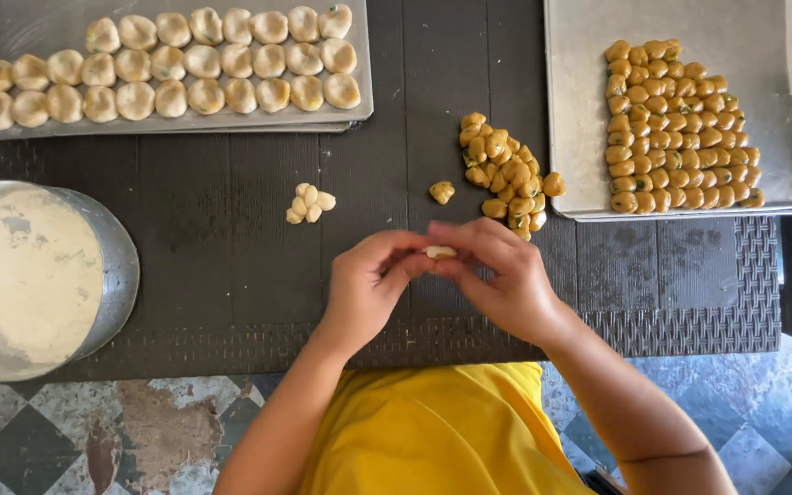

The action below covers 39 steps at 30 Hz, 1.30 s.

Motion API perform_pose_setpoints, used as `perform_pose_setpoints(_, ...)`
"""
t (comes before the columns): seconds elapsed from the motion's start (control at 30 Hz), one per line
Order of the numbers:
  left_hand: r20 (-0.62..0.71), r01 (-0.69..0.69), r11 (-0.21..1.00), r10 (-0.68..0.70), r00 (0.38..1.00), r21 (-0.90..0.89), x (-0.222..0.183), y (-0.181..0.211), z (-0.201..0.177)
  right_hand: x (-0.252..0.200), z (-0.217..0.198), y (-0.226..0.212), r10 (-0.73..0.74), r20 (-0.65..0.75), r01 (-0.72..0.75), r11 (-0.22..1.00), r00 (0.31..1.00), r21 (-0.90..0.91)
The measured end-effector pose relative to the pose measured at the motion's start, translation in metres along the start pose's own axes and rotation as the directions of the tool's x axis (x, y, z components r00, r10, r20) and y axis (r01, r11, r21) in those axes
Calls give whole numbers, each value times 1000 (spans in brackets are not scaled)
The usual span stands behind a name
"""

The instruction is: Manually filling small dough portions with pre-rolled filling balls and pinching them into a specific shape on a production table.

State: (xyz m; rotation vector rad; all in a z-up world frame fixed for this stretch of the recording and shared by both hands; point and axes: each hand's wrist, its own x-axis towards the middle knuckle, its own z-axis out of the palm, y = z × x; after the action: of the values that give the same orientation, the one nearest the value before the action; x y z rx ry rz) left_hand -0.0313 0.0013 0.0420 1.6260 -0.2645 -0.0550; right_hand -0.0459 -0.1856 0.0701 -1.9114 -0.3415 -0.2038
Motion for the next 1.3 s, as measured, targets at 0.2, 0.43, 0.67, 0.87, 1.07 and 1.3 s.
perform_pose_setpoints(0.2,-2,96,971,-98,995,-219,-17,25,-20,-10,22,32,298,-37,-210,750,954,627)
perform_pose_setpoints(0.43,-157,-125,989,137,978,85,-22,5,-12,-21,53,32,564,23,-427,599,826,678)
perform_pose_setpoints(0.67,-41,-175,909,205,978,379,-28,-26,-47,-20,45,33,121,136,-121,993,983,-10)
perform_pose_setpoints(0.87,23,-239,816,268,963,526,-24,-32,-39,-26,54,26,-218,58,221,875,974,-430)
perform_pose_setpoints(1.07,90,-169,897,144,985,408,-20,-14,-47,19,36,30,112,242,-55,972,964,-228)
perform_pose_setpoints(1.3,102,-276,517,339,935,810,11,-21,-113,36,52,41,365,521,183,657,772,-731)
